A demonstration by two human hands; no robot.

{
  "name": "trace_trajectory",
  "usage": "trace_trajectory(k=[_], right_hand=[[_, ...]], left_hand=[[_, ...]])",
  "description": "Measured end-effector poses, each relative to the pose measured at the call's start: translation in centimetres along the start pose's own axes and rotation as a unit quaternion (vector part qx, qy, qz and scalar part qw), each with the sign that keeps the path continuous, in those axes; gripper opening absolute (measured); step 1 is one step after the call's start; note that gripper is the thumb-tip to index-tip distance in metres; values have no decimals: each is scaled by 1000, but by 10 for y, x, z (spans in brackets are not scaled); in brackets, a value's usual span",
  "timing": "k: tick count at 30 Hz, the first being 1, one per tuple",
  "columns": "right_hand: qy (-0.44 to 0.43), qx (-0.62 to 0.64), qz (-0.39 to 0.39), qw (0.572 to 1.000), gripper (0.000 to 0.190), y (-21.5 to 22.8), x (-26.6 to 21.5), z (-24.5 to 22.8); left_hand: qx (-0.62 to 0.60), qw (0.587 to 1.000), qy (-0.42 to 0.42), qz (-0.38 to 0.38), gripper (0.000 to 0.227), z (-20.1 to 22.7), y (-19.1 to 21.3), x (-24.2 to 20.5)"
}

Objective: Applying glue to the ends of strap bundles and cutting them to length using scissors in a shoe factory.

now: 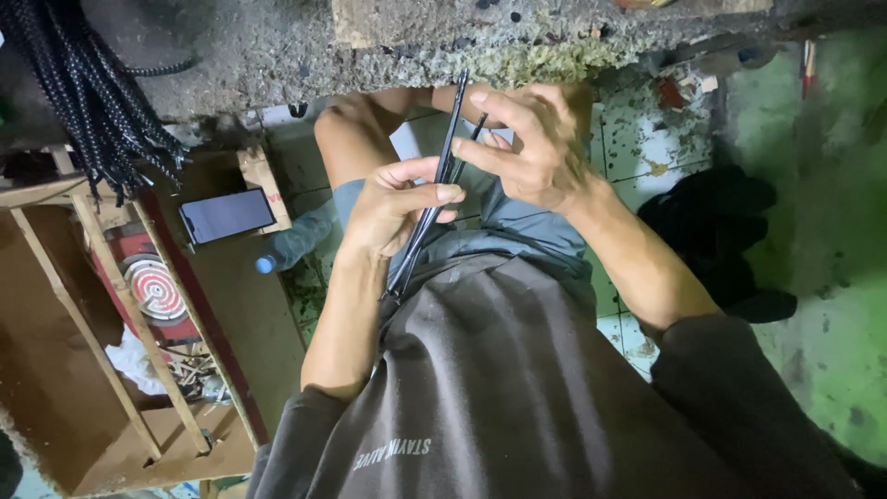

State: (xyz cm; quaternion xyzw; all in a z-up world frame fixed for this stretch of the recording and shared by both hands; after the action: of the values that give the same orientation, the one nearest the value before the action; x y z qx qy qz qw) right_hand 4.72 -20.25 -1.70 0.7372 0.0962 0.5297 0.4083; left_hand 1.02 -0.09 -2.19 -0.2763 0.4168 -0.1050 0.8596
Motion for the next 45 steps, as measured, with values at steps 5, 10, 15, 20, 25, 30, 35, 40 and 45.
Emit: trace_trajectory(k=[5, 10, 15, 20, 25, 30, 35, 40, 45], right_hand=[[-180, 164, 90, 966, 38, 7, 16, 22], [-381, 182, 131, 897, 40, 11, -1, -12], [-591, 483, 13, 646, 100, -16, 13, -66], [-621, 476, -32, 622, 101, -59, -5, -61], [-573, 491, -86, 650, 95, -62, 67, -39], [-533, 462, -110, 700, 99, -123, 125, 24], [-520, 365, -71, 769, 96, -281, 161, 145], [-317, 403, -22, 858, 72, -402, 238, 271], [-228, 391, -14, 892, 51, -385, 336, 248]], left_hand=[[-20, 999, -25, -24, 33, -8, 4, 4], [-81, 983, -159, 54, 50, -4, 3, 13], [-99, 937, -295, 158, 60, -6, 16, 41], [-121, 904, -357, 203, 66, 6, 17, 37], [-93, 901, -377, 193, 70, 49, 35, 32], [69, 786, -539, 296, 64, 116, 116, 49], [312, 565, -621, 444, 22, 143, 161, 61], [328, 566, -590, 474, 30, 129, 171, 85], [340, 504, -583, 538, 23, 131, 166, 88]])
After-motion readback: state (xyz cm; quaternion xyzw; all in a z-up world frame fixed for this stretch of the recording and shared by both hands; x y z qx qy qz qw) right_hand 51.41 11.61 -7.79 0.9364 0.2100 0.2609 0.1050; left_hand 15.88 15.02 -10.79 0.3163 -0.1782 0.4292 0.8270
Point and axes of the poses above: each hand's wrist, its own x-axis towards the middle knuckle, its own y-axis out of the back of the hand, z = x × y, the point moved 3 cm from there along x, towards the middle knuckle, and after that the axes turned 5 degrees about y, right-handed, at the moved point
